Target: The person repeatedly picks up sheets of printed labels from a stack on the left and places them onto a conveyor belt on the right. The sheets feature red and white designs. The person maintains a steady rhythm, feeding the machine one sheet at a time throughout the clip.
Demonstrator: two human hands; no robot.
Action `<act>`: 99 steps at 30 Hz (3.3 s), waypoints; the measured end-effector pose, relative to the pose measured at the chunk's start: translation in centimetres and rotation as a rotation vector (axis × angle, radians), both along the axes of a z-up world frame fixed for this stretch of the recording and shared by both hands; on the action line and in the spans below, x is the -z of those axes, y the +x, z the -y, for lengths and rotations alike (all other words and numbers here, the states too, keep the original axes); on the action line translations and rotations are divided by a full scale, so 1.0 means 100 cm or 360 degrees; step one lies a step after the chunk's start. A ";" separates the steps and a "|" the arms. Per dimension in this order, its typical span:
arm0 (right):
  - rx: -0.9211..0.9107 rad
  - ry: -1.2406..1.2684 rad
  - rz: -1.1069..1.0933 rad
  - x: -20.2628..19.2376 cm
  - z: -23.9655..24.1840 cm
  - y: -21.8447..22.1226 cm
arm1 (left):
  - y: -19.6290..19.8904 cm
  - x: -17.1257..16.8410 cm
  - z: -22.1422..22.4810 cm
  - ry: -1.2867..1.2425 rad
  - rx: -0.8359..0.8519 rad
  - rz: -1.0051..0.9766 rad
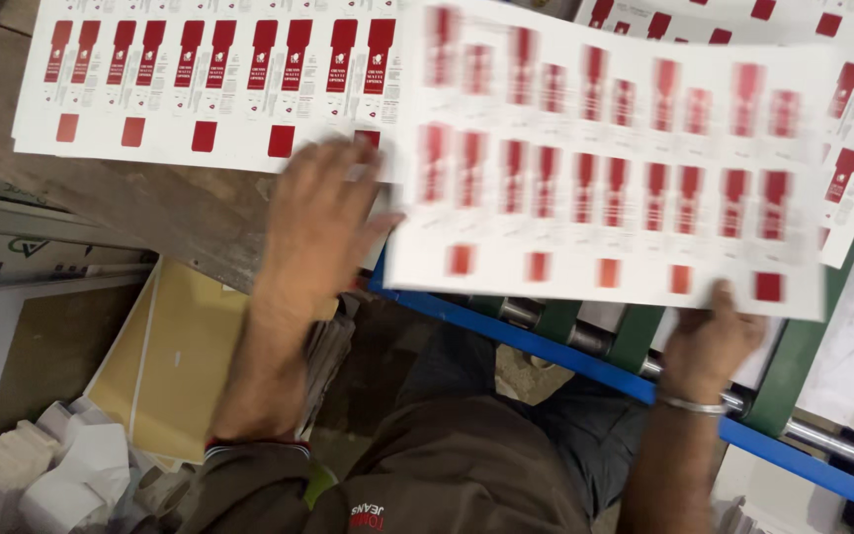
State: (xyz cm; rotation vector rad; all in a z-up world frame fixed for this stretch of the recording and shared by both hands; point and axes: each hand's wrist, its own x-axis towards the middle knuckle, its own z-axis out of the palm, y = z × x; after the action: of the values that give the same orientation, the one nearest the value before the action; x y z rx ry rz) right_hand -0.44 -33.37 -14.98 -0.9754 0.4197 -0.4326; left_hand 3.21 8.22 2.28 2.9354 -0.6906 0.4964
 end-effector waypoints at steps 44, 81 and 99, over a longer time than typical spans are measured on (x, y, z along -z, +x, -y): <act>-0.0181 0.0048 -0.0422 0.089 0.074 -0.053 | 0.008 -0.001 -0.058 -0.0135 -0.0022 0.0179; 0.0578 -0.0116 -0.0177 0.089 0.097 -0.028 | 0.018 0.016 -0.034 0.0151 -0.0100 0.0284; 0.0103 0.0164 -0.0169 0.082 0.076 -0.019 | 0.006 0.000 -0.028 -0.0022 -0.0156 0.0179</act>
State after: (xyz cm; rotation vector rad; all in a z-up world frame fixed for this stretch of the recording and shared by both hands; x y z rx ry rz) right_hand -2.33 -40.96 -23.18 -0.8887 0.5653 -0.4147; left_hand 3.79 11.00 2.30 2.9578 -0.5540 0.6771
